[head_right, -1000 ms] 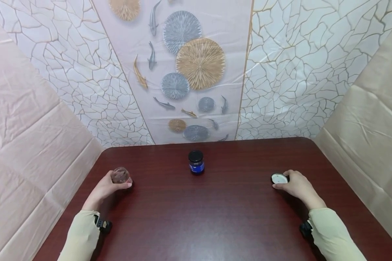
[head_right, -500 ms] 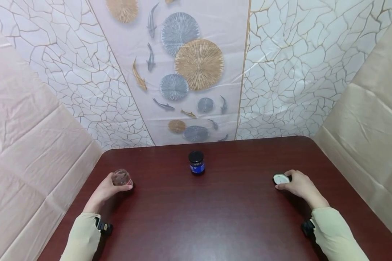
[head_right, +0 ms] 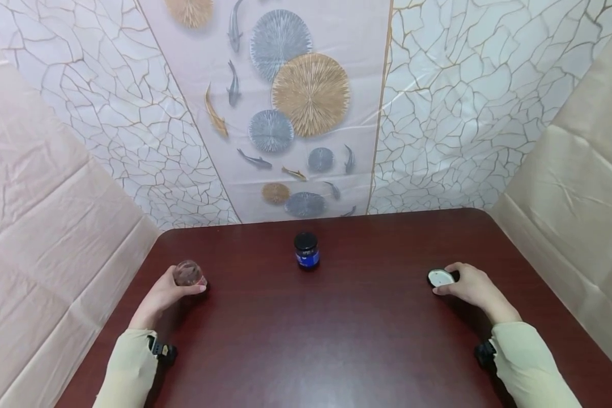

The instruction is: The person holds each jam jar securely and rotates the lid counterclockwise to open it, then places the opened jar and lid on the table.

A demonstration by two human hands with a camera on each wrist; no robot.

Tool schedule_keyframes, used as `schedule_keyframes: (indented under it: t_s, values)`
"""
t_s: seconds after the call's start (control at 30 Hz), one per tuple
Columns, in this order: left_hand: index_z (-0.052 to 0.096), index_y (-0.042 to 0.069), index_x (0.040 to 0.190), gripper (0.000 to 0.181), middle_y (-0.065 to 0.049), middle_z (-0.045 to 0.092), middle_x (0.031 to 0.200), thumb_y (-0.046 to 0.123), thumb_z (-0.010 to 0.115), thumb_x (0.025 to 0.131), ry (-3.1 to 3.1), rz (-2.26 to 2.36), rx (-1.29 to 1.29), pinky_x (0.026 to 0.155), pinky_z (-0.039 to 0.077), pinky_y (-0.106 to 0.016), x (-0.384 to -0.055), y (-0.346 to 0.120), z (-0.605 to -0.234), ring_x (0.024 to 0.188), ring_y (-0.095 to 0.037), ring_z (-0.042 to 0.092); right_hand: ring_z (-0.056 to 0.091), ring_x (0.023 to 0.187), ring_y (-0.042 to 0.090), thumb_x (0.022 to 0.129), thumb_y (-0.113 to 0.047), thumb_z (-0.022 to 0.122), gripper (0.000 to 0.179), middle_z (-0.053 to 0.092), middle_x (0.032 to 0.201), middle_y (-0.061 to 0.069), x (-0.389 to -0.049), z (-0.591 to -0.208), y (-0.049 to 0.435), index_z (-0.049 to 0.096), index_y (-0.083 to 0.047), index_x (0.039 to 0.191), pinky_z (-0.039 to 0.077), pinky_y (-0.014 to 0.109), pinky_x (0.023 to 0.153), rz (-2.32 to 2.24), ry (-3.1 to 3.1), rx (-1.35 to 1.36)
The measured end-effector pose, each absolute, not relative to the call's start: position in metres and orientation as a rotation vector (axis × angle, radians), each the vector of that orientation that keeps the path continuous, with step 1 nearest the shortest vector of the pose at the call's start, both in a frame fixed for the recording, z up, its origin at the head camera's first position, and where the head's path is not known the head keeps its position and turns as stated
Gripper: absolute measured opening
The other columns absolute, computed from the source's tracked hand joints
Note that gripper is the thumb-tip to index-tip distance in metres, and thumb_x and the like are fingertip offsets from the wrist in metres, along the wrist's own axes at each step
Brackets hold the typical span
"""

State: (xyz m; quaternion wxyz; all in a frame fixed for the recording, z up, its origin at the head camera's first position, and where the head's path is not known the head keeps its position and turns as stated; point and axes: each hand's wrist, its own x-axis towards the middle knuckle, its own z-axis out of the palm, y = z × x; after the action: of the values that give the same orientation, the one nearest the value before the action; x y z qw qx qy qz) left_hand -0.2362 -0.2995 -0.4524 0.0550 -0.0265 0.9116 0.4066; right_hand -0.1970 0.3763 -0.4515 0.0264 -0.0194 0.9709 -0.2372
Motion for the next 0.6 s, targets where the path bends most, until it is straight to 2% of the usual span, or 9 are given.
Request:
schedule_keyframes:
  t_s: [0.13, 0.23, 0.47, 0.6]
  values:
    - [0.038, -0.007, 0.136, 0.084, -0.024, 0.055, 0.126, 0.035, 0.086, 0.080, 2.766, 1.261, -0.046, 0.104, 0.038, -0.056, -0.2347, -0.3026, -0.4536, 0.120, -0.037, 0.052, 0.058, 0.094, 0.045, 0.077, -0.032, 0.085, 0.072, 0.061, 0.110, 0.035, -0.1974, -0.4539, 0.3755, 0.054, 0.017, 0.121, 0.047, 0.053, 0.078, -0.742, 2.987, -0.076]
    - [0.045, -0.005, 0.131, 0.074, -0.022, 0.060, 0.121, 0.029, 0.086, 0.080, 2.757, 1.295, -0.014, 0.101, 0.040, -0.053, -0.2352, -0.3026, -0.4536, 0.114, -0.034, 0.057, 0.057, 0.100, 0.049, 0.077, -0.032, 0.085, 0.076, 0.058, 0.115, 0.038, -0.1973, -0.4545, 0.3757, 0.053, 0.018, 0.123, 0.046, 0.058, 0.082, -0.748, 2.990, -0.096]
    - [0.043, -0.003, 0.138, 0.076, -0.024, 0.055, 0.134, 0.030, 0.085, 0.082, 2.719, 1.350, -0.007, 0.108, 0.034, -0.055, -0.2378, -0.3000, -0.4525, 0.125, -0.036, 0.051, 0.052, 0.110, 0.054, 0.078, -0.034, 0.084, 0.081, 0.053, 0.124, 0.042, -0.1964, -0.4568, 0.3785, 0.049, 0.018, 0.129, 0.044, 0.063, 0.088, -0.768, 2.992, -0.112]
    - [0.044, -0.002, 0.134, 0.075, -0.022, 0.061, 0.125, 0.031, 0.086, 0.081, 2.761, 1.332, -0.008, 0.106, 0.036, -0.052, -0.2391, -0.2979, -0.4549, 0.121, -0.035, 0.055, 0.051, 0.112, 0.055, 0.079, -0.034, 0.084, 0.082, 0.051, 0.125, 0.043, -0.1955, -0.4551, 0.3809, 0.048, 0.019, 0.130, 0.043, 0.063, 0.089, -0.781, 2.982, -0.129]
